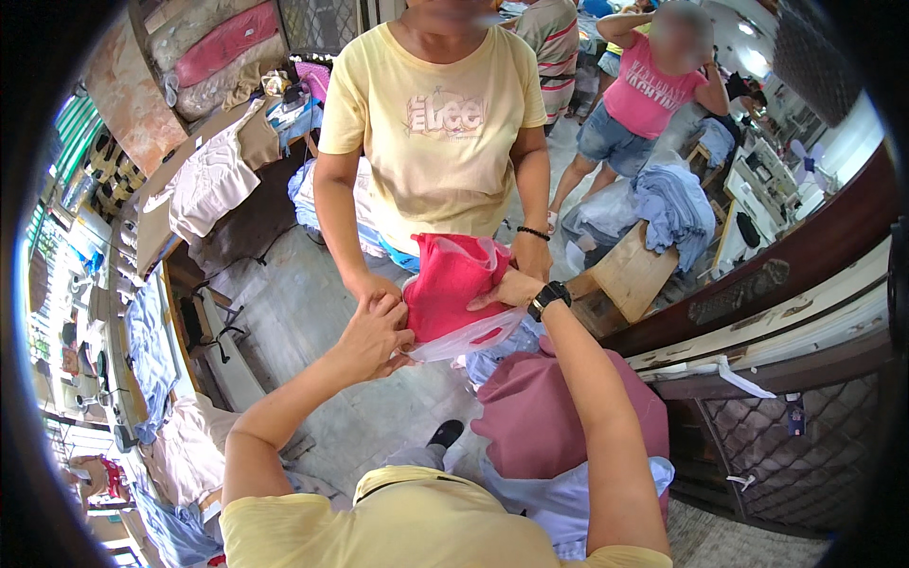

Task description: The person irons a light blue shirt on an ironing board, smoothing the fabric and pressing the collar and front panels using a steam iron.

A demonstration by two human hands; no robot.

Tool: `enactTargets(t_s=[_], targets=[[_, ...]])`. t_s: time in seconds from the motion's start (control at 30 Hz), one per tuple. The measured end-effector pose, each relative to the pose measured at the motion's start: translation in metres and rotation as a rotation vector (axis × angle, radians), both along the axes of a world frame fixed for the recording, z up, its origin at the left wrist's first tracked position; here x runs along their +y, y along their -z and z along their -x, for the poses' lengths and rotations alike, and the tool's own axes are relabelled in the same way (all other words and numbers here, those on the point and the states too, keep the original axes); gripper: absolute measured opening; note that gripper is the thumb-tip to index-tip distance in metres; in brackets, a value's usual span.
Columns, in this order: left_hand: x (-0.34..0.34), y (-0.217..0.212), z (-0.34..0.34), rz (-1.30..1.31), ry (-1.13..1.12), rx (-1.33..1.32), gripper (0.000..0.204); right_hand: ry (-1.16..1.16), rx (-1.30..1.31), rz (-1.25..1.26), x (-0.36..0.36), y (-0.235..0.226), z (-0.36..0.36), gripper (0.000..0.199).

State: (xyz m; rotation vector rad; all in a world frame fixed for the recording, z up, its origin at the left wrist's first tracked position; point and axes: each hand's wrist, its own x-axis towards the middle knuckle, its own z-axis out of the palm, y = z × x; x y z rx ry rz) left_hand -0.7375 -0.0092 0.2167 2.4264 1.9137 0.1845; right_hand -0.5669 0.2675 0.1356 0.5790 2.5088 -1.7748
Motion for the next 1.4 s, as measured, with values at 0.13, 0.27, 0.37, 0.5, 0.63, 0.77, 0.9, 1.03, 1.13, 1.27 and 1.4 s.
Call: enactTargets(t_s=[0.13,0.27,0.37,0.5,0.63,0.77,0.9,1.03,1.13,1.27,1.4], targets=[[-0.011,0.009,0.000,-0.043,-0.159,-0.006,0.029,0.153,-0.332,-0.113,-0.015,-0.026,0.022,0.072],[0.006,0.016,-0.011,-0.037,-0.135,0.133,0.033,0.106,0.018,-0.069,0.000,0.042,0.004,0.078],[0.001,0.031,-0.033,-0.032,-0.128,0.023,0.051,0.148,-0.068,0.033,-0.003,0.055,0.005,0.080],[0.033,0.069,-0.101,-0.190,-0.046,-0.066,0.063,0.133,-0.083,-0.256,0.016,0.087,-0.002,0.062],[0.071,0.127,-0.104,-0.259,-0.313,-0.013,0.060,0.167,-0.228,-0.630,-0.013,0.020,0.002,0.036],[0.096,0.124,-0.078,-0.268,-0.305,-0.007,0.030,0.667,0.109,-0.796,-0.046,-0.003,-0.024,0.042],[0.111,0.109,-0.077,-0.419,-0.158,-0.031,0.014,1.349,0.170,-0.868,-0.045,0.024,-0.033,0.042],[0.119,0.104,-0.062,-0.446,-0.108,-0.195,0.013,1.114,0.091,0.423,-0.038,0.040,-0.029,0.032],[0.128,0.081,-0.056,-0.495,-0.191,-0.281,0.022,1.135,0.440,0.182,-0.038,0.037,-0.012,0.019],[0.130,0.079,-0.026,-0.245,-0.115,-0.165,0.034,0.989,0.504,0.379,-0.044,-0.003,0.016,0.021],[0.126,0.063,-0.005,-0.126,-0.069,-0.241,0.026,0.914,0.436,0.047,-0.047,0.011,0.034,0.020]])
